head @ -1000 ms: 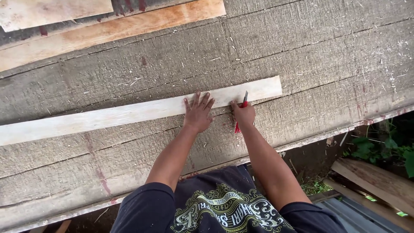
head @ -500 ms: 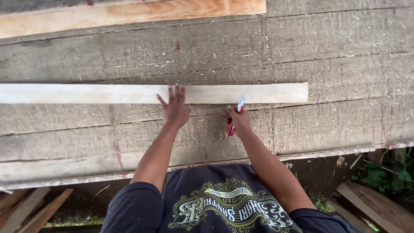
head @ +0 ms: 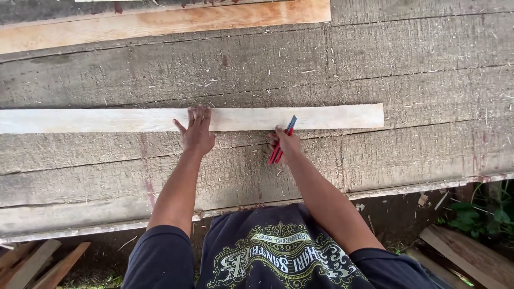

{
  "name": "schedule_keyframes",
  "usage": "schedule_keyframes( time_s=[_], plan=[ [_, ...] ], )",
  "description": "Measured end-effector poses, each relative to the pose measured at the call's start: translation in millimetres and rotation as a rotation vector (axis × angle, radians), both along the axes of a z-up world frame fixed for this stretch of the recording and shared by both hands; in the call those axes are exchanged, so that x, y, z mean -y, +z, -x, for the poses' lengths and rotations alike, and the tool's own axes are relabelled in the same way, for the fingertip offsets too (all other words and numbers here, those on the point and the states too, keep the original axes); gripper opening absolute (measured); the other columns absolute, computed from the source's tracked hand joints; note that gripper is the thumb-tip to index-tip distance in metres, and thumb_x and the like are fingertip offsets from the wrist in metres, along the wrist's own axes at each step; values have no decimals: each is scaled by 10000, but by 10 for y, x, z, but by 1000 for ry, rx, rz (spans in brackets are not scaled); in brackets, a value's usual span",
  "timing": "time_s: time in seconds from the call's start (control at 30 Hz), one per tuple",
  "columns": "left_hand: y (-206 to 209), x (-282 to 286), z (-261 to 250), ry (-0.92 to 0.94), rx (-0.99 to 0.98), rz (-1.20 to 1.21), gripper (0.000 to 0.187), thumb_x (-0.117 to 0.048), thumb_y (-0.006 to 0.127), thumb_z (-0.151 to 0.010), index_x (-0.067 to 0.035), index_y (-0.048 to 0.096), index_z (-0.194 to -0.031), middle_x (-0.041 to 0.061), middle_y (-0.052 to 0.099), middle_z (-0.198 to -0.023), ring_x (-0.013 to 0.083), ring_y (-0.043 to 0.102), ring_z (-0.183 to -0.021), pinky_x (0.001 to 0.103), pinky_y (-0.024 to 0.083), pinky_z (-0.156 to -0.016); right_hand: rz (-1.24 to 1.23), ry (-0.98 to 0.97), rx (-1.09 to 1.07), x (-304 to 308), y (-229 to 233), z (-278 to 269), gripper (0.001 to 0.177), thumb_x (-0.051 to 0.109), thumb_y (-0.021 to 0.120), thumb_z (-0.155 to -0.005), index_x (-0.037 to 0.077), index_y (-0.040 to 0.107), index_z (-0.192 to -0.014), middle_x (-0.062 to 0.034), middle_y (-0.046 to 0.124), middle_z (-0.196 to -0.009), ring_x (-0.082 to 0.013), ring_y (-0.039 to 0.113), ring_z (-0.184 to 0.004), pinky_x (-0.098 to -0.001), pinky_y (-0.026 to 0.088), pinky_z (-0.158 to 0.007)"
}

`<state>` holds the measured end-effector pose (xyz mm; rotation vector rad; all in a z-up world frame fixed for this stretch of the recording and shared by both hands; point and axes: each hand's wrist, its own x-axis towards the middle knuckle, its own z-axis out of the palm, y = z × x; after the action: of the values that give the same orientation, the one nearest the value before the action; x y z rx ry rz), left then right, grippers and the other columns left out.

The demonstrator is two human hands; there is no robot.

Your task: The person selects a long wooden plank from a pile and uses a red utility knife to shave thin strips from its surface. They repeatedly scrape along the length of the plank, removing wood shavings, then set the plank aside and pick up another piece to continue the process.

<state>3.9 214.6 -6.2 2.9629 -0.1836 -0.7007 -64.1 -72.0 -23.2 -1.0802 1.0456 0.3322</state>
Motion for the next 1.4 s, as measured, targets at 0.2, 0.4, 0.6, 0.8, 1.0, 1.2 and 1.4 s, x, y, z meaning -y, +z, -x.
schedule_keyframes(
  time_s=[0.2, 0.4, 0.6, 0.8, 1.0, 1.2, 1.4],
  plan=[
    [-169, 85, 20, -72, 25, -44, 845, -422, 619, -939, -358, 188, -1663, 28, 215, -1717, 318, 79, -1594, 814, -89, -1137, 250, -41, -47, 187, -293, -68, 313, 318, 670, -979, 6, 639, -981, -138, 722, -745, -188, 688, -537, -391, 635, -526],
    [45, 213, 130, -224, 200, 82, 748, -474, 632, -945, -273, 362, -1613, 66, 353, -1642, 283, 290, -1540, 825, 13, -1169, 290, -205, 110, 311, 50, -32, 263, 301, 640, -1014, 46, 605, -958, -68, 651, -721, -132, 640, -567, -283, 582, -533],
    [84, 492, 166, -303, 170, 131, 947, -598, 665, -845, -273, 258, -1635, -7, 333, -1653, 213, 274, -1549, 807, 35, -1203, 467, -362, 180, 706, 98, -117, 308, 354, 612, -1034, 76, 582, -905, -45, 637, -616, -135, 605, -462, -294, 565, -446],
    [-449, 494, 150, -277, 563, 275, 324, -450, 559, -1006, -257, 690, -1232, -34, 732, -1156, 156, 702, -1132, 721, 192, -1216, 424, -386, 392, 748, 228, -131, 210, 347, 579, -1058, 139, 548, -1051, -41, 668, -775, -110, 614, -506, -230, 585, -483],
    [-337, 516, -96, -291, 350, 288, 276, -474, 618, -969, -212, 674, -1034, 2, 766, -872, 202, 765, -853, 554, 317, -1203, 462, -159, 447, 461, 234, -10, 288, 235, 531, -1104, 129, 442, -1357, -44, 624, -911, -79, 578, -538, -209, 561, -508],
    [-179, 628, -17, -217, 160, 225, 712, -426, 682, -939, -307, 373, -1570, 26, 427, -1546, 256, 321, -1500, 678, 263, -1196, 438, 295, 335, 304, 187, 52, 392, 334, 474, -1123, 84, 397, -1415, -82, 596, -930, -161, 670, -688, -309, 635, -643],
    [-331, 623, 111, -267, 105, 158, 616, -356, 653, -968, -295, 446, -1545, 29, 318, -1648, 274, 225, -1550, 627, 300, -1184, 357, 494, 130, 17, 443, 7, 231, 214, 430, -1077, 10, 466, -1180, -157, 611, -947, -244, 746, -706, -356, 698, -614]
  ],
)
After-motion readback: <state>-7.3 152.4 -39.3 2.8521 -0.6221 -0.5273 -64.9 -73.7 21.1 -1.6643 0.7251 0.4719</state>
